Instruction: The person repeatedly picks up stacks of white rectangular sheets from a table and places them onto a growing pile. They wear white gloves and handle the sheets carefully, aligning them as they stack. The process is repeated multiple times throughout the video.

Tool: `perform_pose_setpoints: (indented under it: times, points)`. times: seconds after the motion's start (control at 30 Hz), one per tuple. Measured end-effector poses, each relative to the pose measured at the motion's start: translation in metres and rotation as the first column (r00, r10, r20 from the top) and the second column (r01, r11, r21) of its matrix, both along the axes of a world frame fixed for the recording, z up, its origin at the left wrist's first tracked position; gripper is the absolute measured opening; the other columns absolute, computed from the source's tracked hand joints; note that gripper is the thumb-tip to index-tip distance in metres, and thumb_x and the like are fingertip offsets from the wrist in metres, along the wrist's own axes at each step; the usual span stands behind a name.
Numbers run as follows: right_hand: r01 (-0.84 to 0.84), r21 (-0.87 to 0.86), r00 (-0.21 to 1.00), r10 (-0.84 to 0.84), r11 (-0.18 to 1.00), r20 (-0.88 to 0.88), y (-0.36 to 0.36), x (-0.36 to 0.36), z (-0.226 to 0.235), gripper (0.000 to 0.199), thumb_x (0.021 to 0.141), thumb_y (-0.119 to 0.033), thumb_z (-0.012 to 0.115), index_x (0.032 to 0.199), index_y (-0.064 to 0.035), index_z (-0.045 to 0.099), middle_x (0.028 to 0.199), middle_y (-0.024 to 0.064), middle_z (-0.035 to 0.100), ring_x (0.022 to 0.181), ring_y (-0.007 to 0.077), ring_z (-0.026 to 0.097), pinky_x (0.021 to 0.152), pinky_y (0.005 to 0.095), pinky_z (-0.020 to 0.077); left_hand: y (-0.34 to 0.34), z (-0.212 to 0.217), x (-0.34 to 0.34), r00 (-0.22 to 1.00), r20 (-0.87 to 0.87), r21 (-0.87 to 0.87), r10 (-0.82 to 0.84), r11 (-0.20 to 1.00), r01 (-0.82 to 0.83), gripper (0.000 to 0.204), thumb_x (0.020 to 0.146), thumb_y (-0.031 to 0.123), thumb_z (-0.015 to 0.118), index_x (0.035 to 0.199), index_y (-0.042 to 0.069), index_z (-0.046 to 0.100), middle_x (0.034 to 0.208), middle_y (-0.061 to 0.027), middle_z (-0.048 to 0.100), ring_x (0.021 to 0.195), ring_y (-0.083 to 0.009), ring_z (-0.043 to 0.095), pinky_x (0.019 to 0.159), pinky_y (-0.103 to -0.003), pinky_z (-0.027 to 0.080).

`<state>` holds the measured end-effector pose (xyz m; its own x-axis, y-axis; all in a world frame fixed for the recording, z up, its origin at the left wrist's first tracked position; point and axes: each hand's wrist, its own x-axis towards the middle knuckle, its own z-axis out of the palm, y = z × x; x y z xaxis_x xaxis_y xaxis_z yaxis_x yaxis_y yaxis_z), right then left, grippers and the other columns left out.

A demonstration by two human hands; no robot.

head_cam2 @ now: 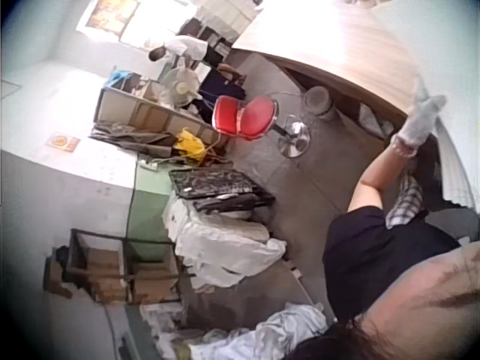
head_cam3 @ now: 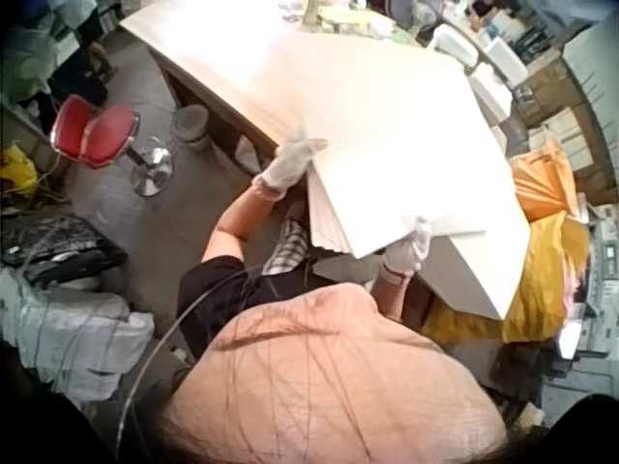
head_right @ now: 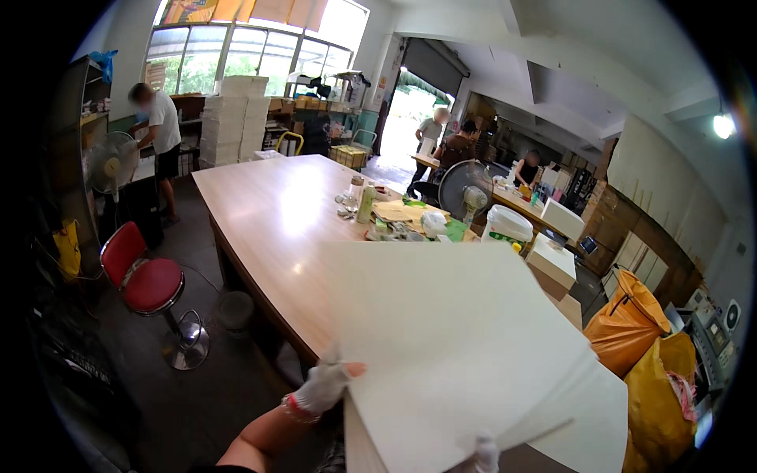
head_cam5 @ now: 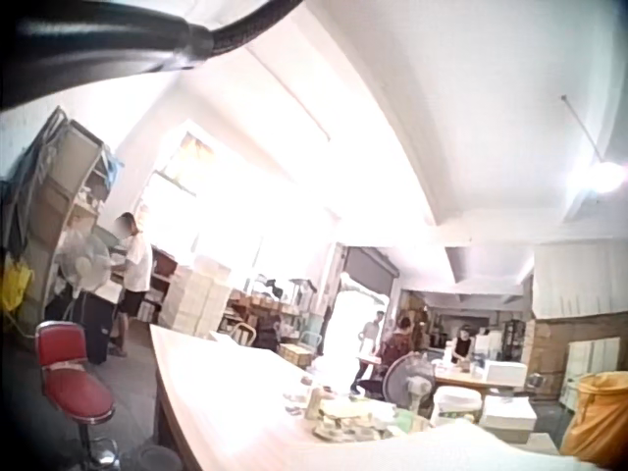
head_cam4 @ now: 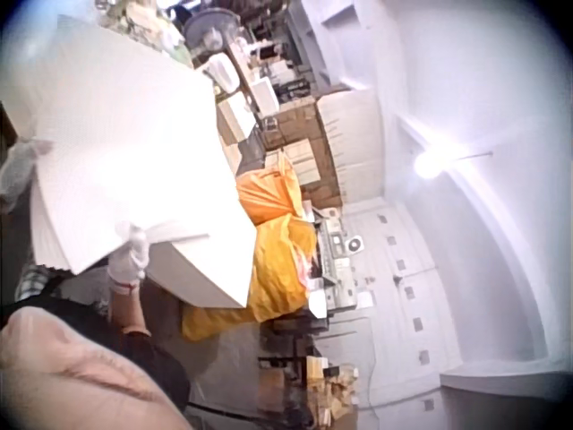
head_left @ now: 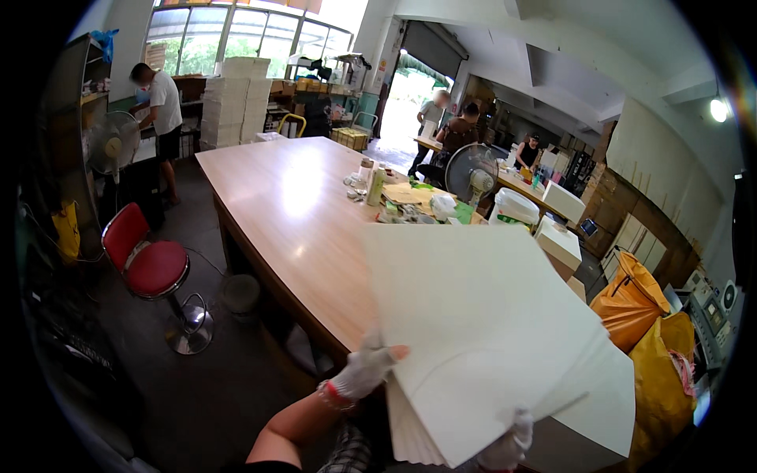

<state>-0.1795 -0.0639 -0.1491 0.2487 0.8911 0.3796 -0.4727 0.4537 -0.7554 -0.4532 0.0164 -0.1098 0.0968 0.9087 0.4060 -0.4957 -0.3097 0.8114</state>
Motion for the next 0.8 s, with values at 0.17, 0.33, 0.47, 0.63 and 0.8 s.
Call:
perform_pose_setpoints:
  times: [0.17,0.33,0.47,0.63,0.8]
  points:
    - [-0.509,-0.145,0.849,0.467,0.849,-0.248,0.088,-0.071,-0.011,0.040,0.092,-0.015,0.058,0.127,0.0040,0.052,0.121,0.0159,0.060,0.111,0.0264,0.059,0.096,0.0378,0.0514,-0.001,-0.033,-0.074,0.907,0.221,-0.016,0.359,0.931,-0.365,0.054,0.084,0.010,0.062,0.134,0.002,0.045,0.120,-0.0073,0.058,0.109,-0.0153,0.055,0.093,-0.032,0.046]
    - [-0.335,-0.395,0.942,0.317,0.855,-0.114,0.192,-0.149,-0.078,0.029,0.090,-0.017,0.063,0.111,0.0014,0.061,0.102,0.0125,0.068,0.094,0.0267,0.067,0.083,0.0412,0.0557,0.053,-0.108,-0.123,0.754,0.018,-0.041,0.656,0.754,-0.655,0.051,0.084,0.012,0.060,0.131,0.001,0.044,0.120,-0.0091,0.058,0.110,-0.0207,0.056,0.096,-0.035,0.045]
    - [-0.088,-0.664,0.982,0.176,0.743,0.066,0.264,-0.168,-0.166,0.036,0.084,-0.021,0.070,0.104,0.0074,0.063,0.094,0.0143,0.068,0.087,0.0245,0.067,0.074,0.0368,0.0541,0.102,-0.175,-0.138,0.650,-0.542,-0.398,0.533,0.517,-0.757,0.043,0.084,0.013,0.060,0.121,-0.001,0.042,0.116,-0.0138,0.056,0.105,-0.0219,0.054,0.092,-0.037,0.045]
    - [-0.017,-0.553,0.964,0.161,0.833,0.212,0.294,-0.164,-0.191,0.041,0.081,-0.022,0.072,0.105,0.0084,0.060,0.093,0.0174,0.067,0.081,0.0263,0.066,0.070,0.0381,0.0547,0.121,-0.209,-0.141,0.731,-0.199,-0.427,0.653,0.613,-0.664,0.047,0.081,0.019,0.065,0.115,-0.006,0.045,0.109,-0.0186,0.059,0.103,-0.0274,0.056,0.091,-0.036,0.044]
    - [-0.069,-0.662,0.985,0.154,0.746,0.071,0.283,-0.171,-0.147,0.029,0.089,-0.019,0.061,0.106,0.0044,0.068,0.099,0.0138,0.070,0.087,0.0246,0.068,0.076,0.0354,0.0557,0.118,-0.160,-0.130,0.705,-0.342,-0.465,0.621,0.540,-0.701,0.045,0.078,0.019,0.067,0.109,-0.007,0.047,0.108,-0.0189,0.059,0.101,-0.0270,0.056,0.090,-0.036,0.044]
